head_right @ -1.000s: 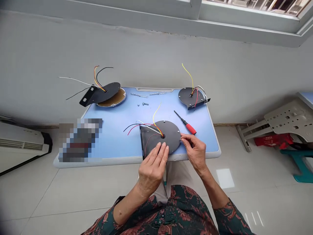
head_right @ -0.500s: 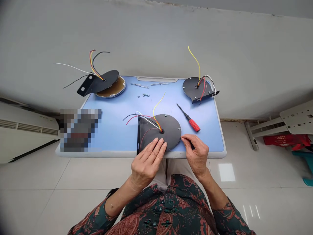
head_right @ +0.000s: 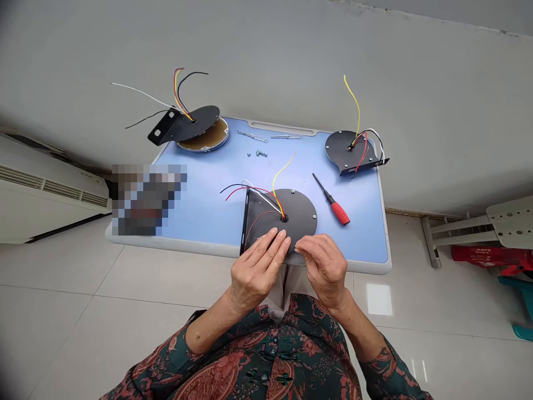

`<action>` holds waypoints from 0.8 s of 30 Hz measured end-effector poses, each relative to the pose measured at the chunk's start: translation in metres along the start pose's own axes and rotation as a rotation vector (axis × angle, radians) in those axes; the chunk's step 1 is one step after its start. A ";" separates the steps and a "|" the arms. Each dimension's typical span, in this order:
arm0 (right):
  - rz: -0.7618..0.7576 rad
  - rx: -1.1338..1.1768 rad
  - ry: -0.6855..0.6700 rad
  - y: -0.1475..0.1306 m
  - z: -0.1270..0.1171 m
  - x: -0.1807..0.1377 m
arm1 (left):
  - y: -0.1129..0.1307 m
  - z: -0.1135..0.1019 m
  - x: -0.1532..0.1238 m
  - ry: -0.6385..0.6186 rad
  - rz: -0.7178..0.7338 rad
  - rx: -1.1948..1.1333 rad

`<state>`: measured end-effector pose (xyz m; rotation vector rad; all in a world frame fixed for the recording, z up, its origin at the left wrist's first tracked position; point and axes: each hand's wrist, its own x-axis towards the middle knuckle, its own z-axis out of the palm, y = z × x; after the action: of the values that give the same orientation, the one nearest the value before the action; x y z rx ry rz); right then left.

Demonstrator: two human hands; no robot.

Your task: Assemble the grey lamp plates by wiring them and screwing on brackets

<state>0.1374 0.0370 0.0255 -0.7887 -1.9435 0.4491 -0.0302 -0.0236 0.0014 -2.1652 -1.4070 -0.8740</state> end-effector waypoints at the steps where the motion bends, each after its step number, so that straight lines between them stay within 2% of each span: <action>1: -0.005 -0.009 -0.004 0.001 0.000 -0.001 | 0.001 -0.001 0.001 -0.003 -0.004 -0.004; 7: -0.017 -0.045 -0.001 -0.001 0.003 -0.008 | 0.005 -0.002 0.004 0.001 -0.058 -0.023; 14: 0.138 -0.020 0.078 -0.004 0.005 -0.010 | 0.009 0.002 0.008 0.067 -0.140 -0.045; 24: 0.219 0.024 0.070 -0.006 0.005 -0.010 | 0.013 0.008 0.005 0.108 -0.192 -0.093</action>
<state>0.1345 0.0265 0.0205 -0.9939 -1.7918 0.5667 -0.0143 -0.0201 -0.0012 -2.0390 -1.5676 -1.1293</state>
